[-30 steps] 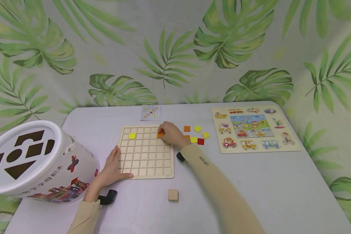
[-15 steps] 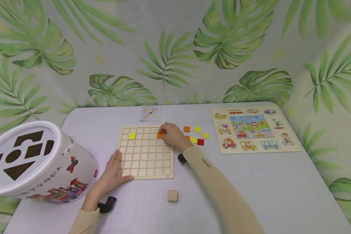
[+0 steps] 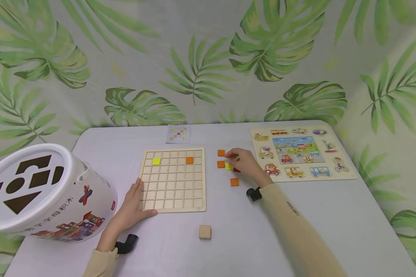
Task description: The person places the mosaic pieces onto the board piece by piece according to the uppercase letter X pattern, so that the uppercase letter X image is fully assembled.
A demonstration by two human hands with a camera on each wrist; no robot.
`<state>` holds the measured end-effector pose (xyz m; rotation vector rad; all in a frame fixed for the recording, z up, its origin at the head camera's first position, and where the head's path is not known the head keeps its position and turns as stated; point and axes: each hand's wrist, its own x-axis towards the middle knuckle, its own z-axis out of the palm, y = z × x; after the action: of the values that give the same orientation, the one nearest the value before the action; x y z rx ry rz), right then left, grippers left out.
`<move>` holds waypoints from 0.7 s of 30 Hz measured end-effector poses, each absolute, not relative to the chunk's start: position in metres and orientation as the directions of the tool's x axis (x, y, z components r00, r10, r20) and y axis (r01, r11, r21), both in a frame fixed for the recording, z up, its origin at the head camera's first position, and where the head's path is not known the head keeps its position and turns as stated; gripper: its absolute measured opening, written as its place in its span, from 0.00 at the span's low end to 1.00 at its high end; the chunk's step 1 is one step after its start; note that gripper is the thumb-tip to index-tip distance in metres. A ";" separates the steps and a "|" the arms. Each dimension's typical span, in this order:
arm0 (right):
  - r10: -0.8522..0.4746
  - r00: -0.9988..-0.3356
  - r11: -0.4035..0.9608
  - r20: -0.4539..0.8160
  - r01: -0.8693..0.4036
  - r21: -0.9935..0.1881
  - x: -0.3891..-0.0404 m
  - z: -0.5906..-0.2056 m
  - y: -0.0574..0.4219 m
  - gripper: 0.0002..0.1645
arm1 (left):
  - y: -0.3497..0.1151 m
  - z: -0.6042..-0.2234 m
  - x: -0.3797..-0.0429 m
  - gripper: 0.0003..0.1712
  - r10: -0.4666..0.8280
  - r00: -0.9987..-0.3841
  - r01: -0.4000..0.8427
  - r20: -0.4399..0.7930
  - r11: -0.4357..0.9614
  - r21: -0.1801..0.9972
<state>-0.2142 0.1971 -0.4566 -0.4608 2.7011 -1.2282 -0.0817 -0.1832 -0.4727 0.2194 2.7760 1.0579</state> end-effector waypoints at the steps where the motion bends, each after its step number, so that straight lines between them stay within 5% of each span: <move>1: -0.331 -0.944 0.623 -0.011 -0.210 -0.753 -0.213 -0.459 0.202 0.11 | -0.183 -0.473 -0.081 0.65 0.193 -0.976 0.079 -0.099 0.738 0.670; 21: -0.404 -0.914 0.703 -0.023 -0.294 -0.648 -0.210 -0.464 0.200 0.13 | -0.186 -0.475 -0.082 0.65 0.198 -0.976 0.084 -0.091 0.726 0.682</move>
<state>-0.2098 0.2002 -0.4645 -0.5679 2.7458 -1.0022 -0.0816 -0.1857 -0.4752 0.2276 2.7710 1.0840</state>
